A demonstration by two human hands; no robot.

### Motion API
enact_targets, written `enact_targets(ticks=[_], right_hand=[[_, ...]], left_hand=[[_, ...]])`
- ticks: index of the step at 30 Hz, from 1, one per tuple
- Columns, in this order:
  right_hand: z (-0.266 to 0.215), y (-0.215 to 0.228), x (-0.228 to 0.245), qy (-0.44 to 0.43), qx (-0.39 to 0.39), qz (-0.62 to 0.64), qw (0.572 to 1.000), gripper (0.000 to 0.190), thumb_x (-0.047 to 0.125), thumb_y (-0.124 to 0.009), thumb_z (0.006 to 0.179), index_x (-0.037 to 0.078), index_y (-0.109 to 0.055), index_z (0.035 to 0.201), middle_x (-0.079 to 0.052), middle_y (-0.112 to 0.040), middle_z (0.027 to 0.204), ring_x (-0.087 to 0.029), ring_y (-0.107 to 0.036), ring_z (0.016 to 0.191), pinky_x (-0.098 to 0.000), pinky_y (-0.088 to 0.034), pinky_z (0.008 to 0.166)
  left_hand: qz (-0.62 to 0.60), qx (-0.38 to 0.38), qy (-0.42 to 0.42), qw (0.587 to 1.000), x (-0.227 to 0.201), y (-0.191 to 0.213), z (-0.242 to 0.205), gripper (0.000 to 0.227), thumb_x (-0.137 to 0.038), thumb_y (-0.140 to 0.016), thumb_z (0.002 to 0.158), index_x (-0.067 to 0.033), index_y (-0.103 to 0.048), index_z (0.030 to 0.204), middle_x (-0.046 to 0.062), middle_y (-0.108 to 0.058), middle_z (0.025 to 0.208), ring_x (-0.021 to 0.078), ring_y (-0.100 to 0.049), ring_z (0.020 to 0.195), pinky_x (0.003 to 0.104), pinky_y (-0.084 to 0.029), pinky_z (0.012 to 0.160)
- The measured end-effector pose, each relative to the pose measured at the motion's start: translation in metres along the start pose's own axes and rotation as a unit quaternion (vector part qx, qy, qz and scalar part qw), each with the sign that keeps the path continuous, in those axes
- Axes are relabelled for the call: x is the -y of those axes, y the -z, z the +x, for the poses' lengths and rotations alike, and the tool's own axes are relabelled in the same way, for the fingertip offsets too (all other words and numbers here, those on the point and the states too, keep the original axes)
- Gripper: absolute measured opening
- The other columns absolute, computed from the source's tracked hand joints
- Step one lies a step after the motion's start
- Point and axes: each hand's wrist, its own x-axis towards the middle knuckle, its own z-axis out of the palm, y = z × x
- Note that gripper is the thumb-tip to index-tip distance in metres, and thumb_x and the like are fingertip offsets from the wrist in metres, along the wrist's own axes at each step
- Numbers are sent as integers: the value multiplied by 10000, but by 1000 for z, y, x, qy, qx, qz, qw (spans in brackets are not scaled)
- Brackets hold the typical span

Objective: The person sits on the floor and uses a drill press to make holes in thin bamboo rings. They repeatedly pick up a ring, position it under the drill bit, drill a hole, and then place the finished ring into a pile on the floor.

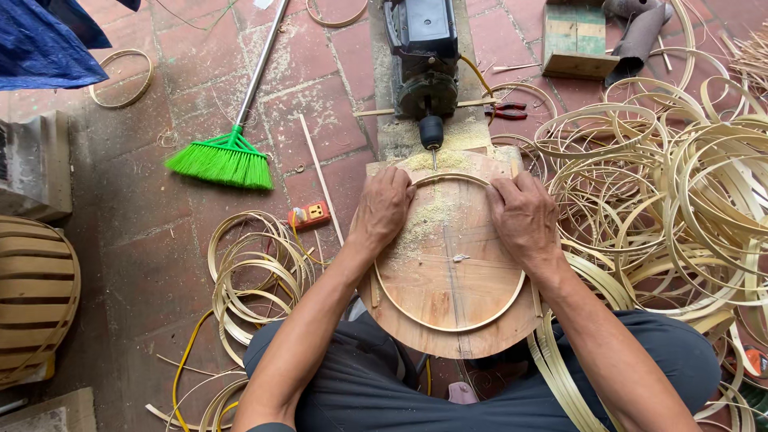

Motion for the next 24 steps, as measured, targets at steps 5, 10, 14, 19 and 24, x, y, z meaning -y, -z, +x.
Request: enact_targets(ticks=[5,10,14,19,24], right_hand=[[9,-5,-5,-13,15,22,1000,129,189,-736,963,84,-692,902,-32,-609,771,-134,-550,653,-288,-480,560],[8,-13,-12,-23,38,31,999,218,206,-766,957,87,-639,826,-34,-591,737,-144,-534,623,-288,-473,536],[9,-16,-13,-17,26,39,999,217,195,-764,954,86,-629,825,-31,-595,743,-139,-536,624,-286,-481,538],[8,-15,-12,-10,6,59,998,194,184,-762,943,72,-636,846,-30,-596,762,-137,-554,649,-291,-489,551],[8,-18,-15,-17,21,51,998,207,173,-764,969,58,-638,851,-44,-582,749,-156,-555,636,-282,-492,535]], left_hand=[[-36,-39,-52,997,4,0,12,197,-165,-706,906,-48,-549,890,101,-547,840,232,-551,779,391,-500,721],[-45,-14,-40,998,3,-2,17,226,-143,-738,903,-28,-546,876,124,-552,822,254,-565,743,400,-500,687],[-33,-16,-37,999,1,0,19,248,-152,-755,889,-24,-544,865,130,-551,813,255,-562,718,403,-495,666],[-33,-39,-41,998,1,1,19,257,-170,-751,881,-25,-539,871,123,-546,825,247,-558,738,396,-501,684],[-36,-10,-26,999,2,-2,19,250,-173,-740,912,-26,-544,861,111,-543,804,219,-550,704,375,-499,646]])
